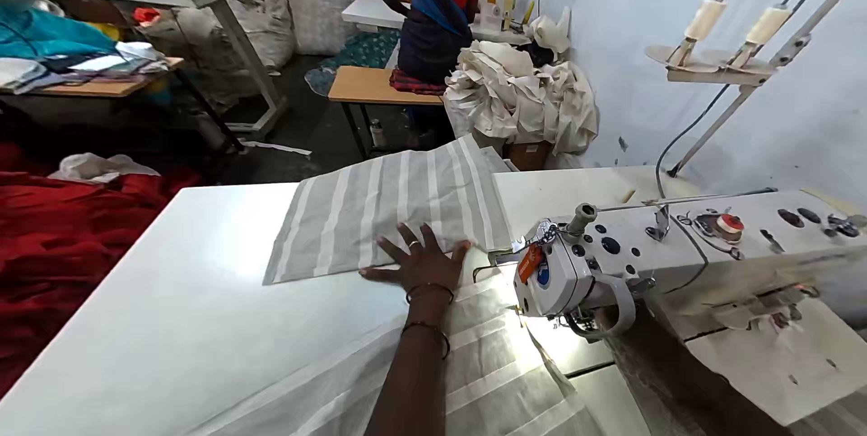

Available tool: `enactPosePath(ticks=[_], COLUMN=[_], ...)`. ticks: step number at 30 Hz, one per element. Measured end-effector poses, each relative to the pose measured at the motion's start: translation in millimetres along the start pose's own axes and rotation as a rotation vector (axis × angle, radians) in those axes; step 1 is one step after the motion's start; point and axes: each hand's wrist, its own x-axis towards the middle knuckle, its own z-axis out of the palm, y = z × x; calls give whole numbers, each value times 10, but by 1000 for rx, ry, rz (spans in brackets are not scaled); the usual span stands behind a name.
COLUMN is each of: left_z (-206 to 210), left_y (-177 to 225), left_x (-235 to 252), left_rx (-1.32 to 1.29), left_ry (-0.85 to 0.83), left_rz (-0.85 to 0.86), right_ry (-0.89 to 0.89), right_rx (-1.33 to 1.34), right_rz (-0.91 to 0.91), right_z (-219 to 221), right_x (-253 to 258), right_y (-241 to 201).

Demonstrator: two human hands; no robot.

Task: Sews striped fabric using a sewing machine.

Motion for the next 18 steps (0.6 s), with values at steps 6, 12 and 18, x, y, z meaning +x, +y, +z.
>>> enactPosePath(ticks=[6, 12, 18], left_z=[184, -64, -423], left_y=[-41, -201, -1479], left_x=[748, 219, -1730], left_rx=[-425, -761, -410], left_ry=[254, 8, 208], left_rz=[458, 328, 464], right_ry=[465, 437, 155], right_rx=[-249, -72, 315], right_rz=[-30, -1, -117], right_z=[291, 300, 516], right_x=[-701, -1057, -1347], right_y=[881, 423, -559])
